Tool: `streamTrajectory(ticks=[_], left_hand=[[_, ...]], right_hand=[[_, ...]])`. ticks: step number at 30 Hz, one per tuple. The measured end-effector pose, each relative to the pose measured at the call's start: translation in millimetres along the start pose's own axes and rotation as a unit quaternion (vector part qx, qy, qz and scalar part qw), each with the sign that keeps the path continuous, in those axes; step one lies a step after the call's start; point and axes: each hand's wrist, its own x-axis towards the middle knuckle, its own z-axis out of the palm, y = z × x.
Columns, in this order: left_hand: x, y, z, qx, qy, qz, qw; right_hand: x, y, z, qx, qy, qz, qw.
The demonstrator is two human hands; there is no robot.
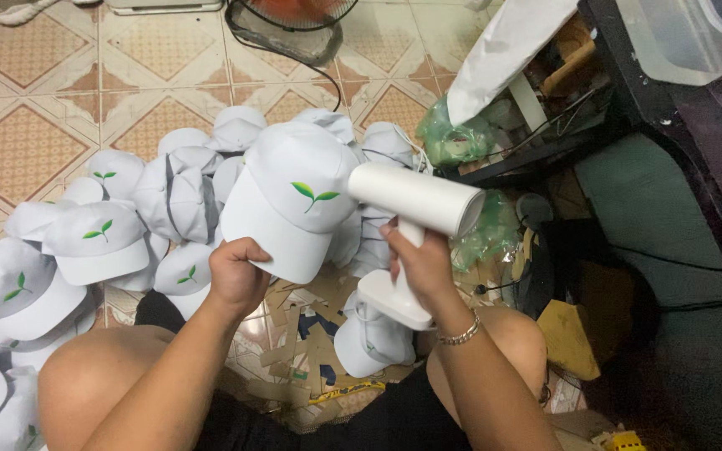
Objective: The person sits on the floor surrounded by white baseball caps. They stuff a cap with a cloth, use a hairdryer to heat the logo, spray the cap, and then repeat the process with another cap.
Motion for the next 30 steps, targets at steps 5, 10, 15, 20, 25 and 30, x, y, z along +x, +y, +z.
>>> streamTrajectory(ticks=[5, 10, 15, 20, 25, 30], left_hand=[[-2.0, 2.5, 5.4, 0.024, 0.011, 0.005, 1.000], [-4.9, 6.8, 5.6, 0.034, 0.019, 0.003, 0.999], [-3.0, 2.2, -12.5, 0.040, 0.038, -0.022, 0.998], [1.6, 0.8, -38.0, 0.050, 0.025, -0.003, 0.998], [-5.8, 7.7, -42.7, 0.078, 0.037, -0.015, 0.996], [-6.0, 17.3, -33.5, 0.089, 0.031, -0.003, 0.996]], right_hand=[[-0.6, 7.6, -3.1, -0.004, -0.033, 0.015, 0.999], [3.2, 8.0, -1.8, -0.013, -0.044, -0.003, 0.999], [3.3, 9.3, -11.0, 0.007, -0.036, 0.007, 0.999], [3.4, 11.1, -12.8, -0.081, -0.079, 0.004, 0.994], [1.1, 2.0, -21.5, 0.029, -0.049, 0.008, 0.998], [-0.3, -9.7, -24.5, -0.050, -0.101, -0.023, 0.993]])
